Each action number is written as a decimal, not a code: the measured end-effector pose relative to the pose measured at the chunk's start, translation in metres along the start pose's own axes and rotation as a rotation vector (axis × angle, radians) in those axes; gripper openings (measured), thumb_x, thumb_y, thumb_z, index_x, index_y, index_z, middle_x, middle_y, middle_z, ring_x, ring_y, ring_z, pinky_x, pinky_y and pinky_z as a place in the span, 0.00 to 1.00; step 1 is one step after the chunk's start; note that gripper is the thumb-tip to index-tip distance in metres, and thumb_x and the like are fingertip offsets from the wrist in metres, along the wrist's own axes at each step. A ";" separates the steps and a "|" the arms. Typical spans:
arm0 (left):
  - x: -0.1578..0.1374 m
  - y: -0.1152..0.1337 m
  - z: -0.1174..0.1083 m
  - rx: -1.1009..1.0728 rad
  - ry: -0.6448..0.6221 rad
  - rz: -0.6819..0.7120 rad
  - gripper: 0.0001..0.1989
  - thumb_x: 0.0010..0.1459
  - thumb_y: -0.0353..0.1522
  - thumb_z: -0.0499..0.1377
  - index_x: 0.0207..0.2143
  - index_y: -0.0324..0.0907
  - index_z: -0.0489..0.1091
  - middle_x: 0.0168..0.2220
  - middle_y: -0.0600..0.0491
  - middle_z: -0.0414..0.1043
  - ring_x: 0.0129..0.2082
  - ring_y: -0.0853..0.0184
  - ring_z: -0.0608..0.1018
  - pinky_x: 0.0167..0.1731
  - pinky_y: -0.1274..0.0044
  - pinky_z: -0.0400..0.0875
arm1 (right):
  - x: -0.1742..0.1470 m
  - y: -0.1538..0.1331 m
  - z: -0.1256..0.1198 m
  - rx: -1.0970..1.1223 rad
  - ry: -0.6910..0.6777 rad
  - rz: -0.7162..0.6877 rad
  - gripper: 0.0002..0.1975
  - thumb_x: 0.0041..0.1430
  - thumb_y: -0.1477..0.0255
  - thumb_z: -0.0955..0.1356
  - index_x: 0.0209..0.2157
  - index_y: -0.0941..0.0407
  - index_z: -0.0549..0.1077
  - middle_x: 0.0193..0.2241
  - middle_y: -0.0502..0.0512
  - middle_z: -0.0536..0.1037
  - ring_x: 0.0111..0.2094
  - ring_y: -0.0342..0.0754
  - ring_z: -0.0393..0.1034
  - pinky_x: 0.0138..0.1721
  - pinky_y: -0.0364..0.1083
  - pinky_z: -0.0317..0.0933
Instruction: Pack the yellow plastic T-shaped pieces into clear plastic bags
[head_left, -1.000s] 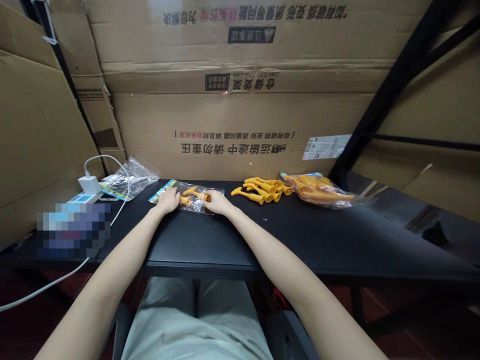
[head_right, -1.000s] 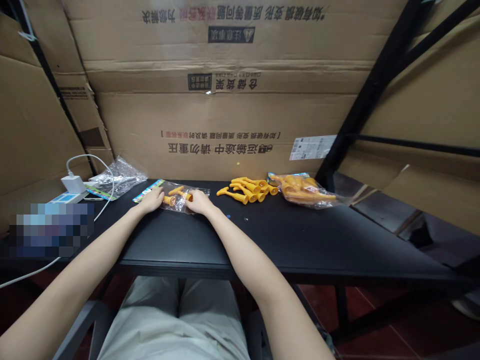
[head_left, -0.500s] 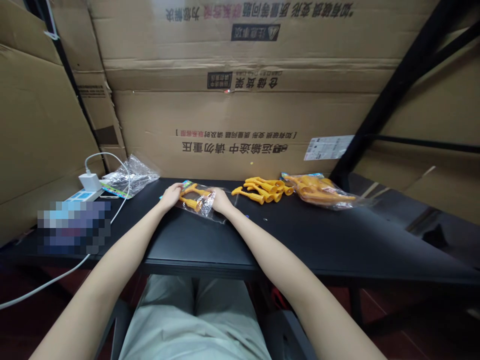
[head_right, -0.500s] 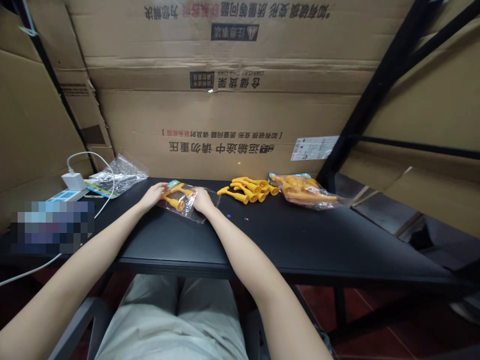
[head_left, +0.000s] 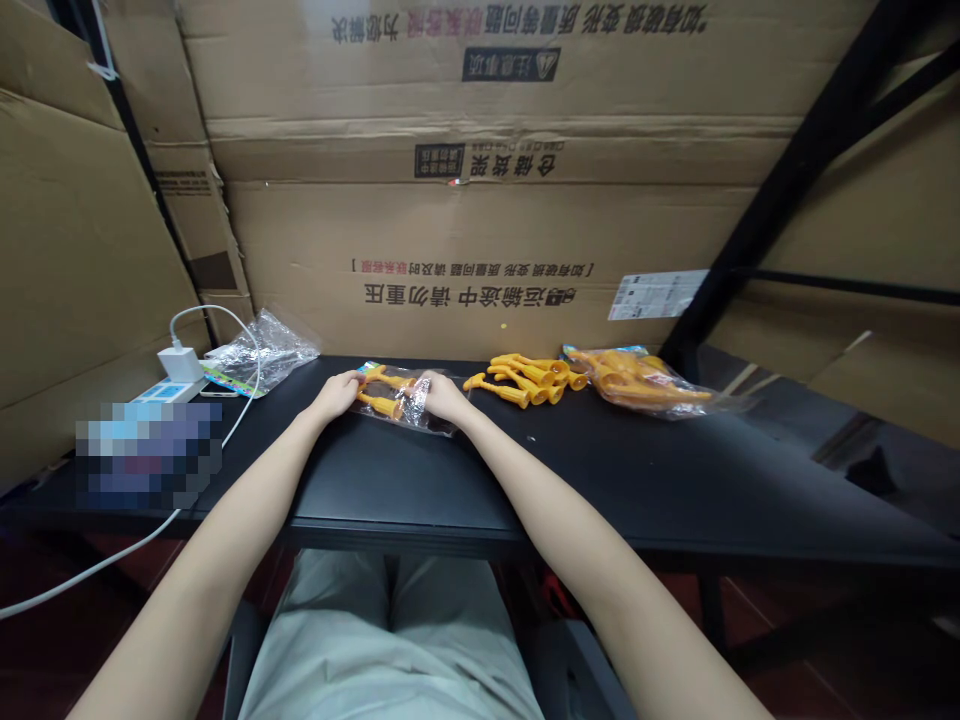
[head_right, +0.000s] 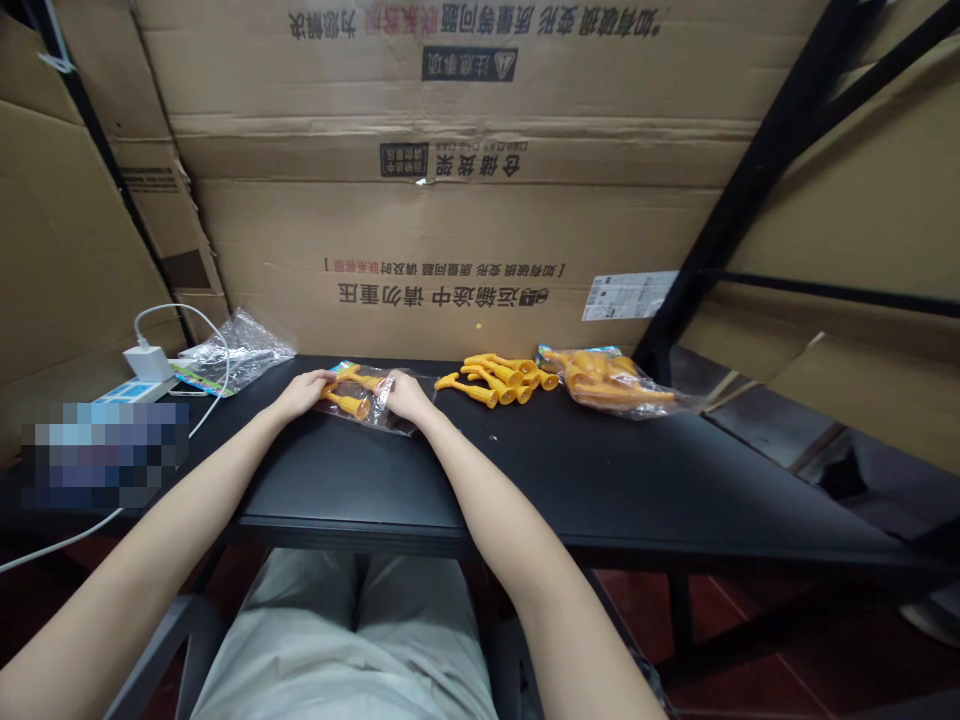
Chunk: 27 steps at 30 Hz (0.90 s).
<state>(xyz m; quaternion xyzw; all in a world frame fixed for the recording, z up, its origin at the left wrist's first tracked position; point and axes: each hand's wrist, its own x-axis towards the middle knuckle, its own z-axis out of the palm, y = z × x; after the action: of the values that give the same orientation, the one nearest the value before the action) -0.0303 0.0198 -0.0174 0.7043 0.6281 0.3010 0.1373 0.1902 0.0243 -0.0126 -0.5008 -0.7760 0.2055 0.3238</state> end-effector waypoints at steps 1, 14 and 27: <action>0.000 0.000 -0.001 0.000 0.005 0.004 0.22 0.55 0.29 0.44 0.44 0.41 0.73 0.46 0.53 0.75 0.49 0.65 0.73 0.51 0.75 0.65 | -0.001 -0.001 0.000 0.052 -0.078 0.003 0.11 0.54 0.65 0.68 0.29 0.59 0.72 0.25 0.53 0.75 0.27 0.44 0.68 0.29 0.40 0.59; 0.003 -0.007 0.003 0.016 0.056 -0.063 0.22 0.55 0.29 0.43 0.45 0.40 0.72 0.48 0.51 0.74 0.49 0.65 0.73 0.51 0.75 0.65 | -0.007 -0.010 0.004 0.188 -0.312 -0.157 0.12 0.49 0.63 0.70 0.30 0.58 0.78 0.26 0.51 0.77 0.31 0.45 0.69 0.36 0.42 0.59; 0.002 -0.002 0.009 0.200 -0.178 -0.005 0.24 0.59 0.31 0.43 0.56 0.50 0.63 0.62 0.54 0.56 0.63 0.61 0.56 0.59 0.55 0.46 | -0.001 -0.004 0.001 0.187 -0.233 0.015 0.09 0.54 0.70 0.68 0.33 0.61 0.77 0.23 0.52 0.77 0.22 0.41 0.68 0.28 0.40 0.62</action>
<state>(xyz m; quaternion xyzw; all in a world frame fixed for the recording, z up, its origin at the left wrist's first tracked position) -0.0265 0.0232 -0.0248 0.7367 0.6422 0.1727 0.1224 0.1869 0.0214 -0.0113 -0.4469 -0.7820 0.3361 0.2752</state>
